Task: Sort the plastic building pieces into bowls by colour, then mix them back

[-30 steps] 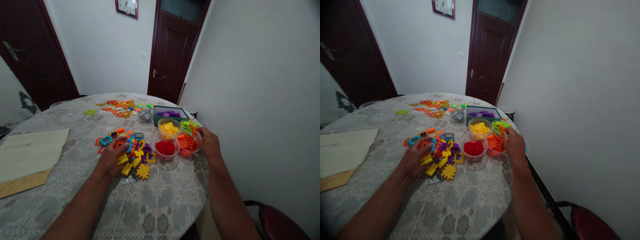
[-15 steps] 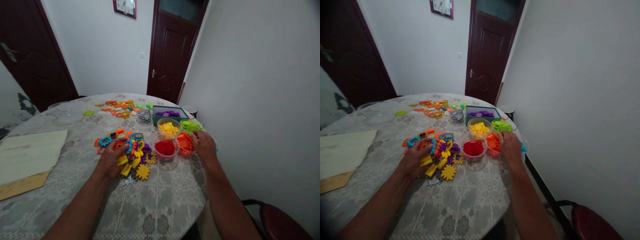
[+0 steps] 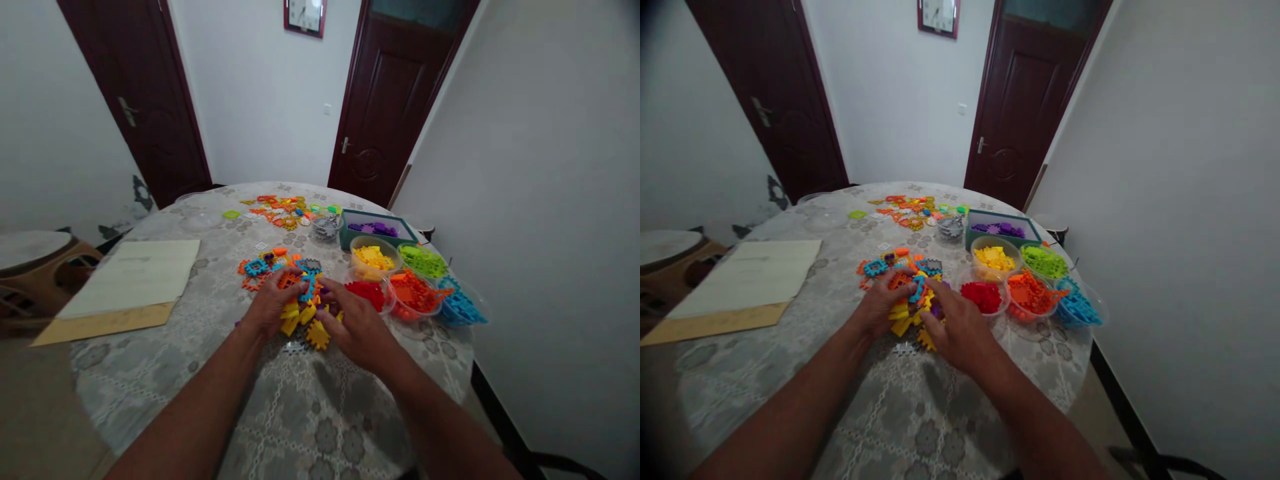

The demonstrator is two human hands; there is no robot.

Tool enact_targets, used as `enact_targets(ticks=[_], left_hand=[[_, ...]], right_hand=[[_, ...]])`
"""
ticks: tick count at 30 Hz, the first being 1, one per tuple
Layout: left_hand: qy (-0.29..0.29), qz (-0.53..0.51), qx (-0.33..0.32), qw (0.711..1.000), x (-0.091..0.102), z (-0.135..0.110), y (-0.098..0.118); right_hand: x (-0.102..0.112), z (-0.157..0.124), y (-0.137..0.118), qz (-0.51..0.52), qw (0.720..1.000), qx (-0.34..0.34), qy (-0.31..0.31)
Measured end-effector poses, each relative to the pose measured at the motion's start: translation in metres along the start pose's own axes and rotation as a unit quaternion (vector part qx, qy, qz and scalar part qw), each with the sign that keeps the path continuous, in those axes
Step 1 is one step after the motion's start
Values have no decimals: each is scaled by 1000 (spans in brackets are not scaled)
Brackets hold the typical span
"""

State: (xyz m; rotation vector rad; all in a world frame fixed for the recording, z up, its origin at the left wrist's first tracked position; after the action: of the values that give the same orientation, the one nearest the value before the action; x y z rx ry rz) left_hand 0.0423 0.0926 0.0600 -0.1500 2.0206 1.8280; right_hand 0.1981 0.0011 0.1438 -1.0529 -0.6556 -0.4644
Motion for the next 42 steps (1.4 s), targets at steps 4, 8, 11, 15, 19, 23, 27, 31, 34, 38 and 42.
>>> enact_targets(ticks=[4, 8, 11, 15, 19, 23, 27, 31, 34, 38, 42], left_hand=[[-4, 10, 12, 1000, -1, -2, -2], [0, -5, 24, 1000, -2, -2, -2], [-4, 1, 29, 1000, -2, -1, -2], [-4, 12, 44, 999, -1, 1, -5], [8, 1, 47, 999, 4, 5, -7], [32, -6, 44, 999, 9, 8, -8], [43, 3, 39, 998, 8, 6, -6], [43, 1, 45, 998, 5, 5, -7], [35, -14, 48, 998, 4, 5, -9], [38, -26, 49, 998, 5, 5, -9], [30, -22, 42, 998, 1, 3, -6]], right_hand=[[-18, 5, 12, 47, 997, -33, 48], [-25, 1, 32, 130, 983, -71, 109], [-23, -3, 39, 135, 978, -68, 146], [-5, -6, 32, 42, 981, -12, 191], [47, -15, 28, -58, 958, 30, 279], [132, -40, 53, -177, 894, -34, 410], [188, -54, 92, -271, 853, -133, 426], [194, -49, 122, -353, 836, -217, 360], [181, -43, 136, -397, 829, -260, 295], [168, -43, 139, -402, 837, -262, 262], [151, -38, 105, -313, 887, -154, 302]])
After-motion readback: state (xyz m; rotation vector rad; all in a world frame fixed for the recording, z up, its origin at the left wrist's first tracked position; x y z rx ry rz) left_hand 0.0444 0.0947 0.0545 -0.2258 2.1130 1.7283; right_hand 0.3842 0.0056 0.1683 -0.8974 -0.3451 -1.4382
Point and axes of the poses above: each hand's wrist, its own z-axis towards the middle knuckle, its own x-axis out of the back of the hand, y = z × x, the point moved 8 cm from there along z, towards the middle knuckle, and after that the axes turned 2 degrees about -y, right-handed, at the moved point
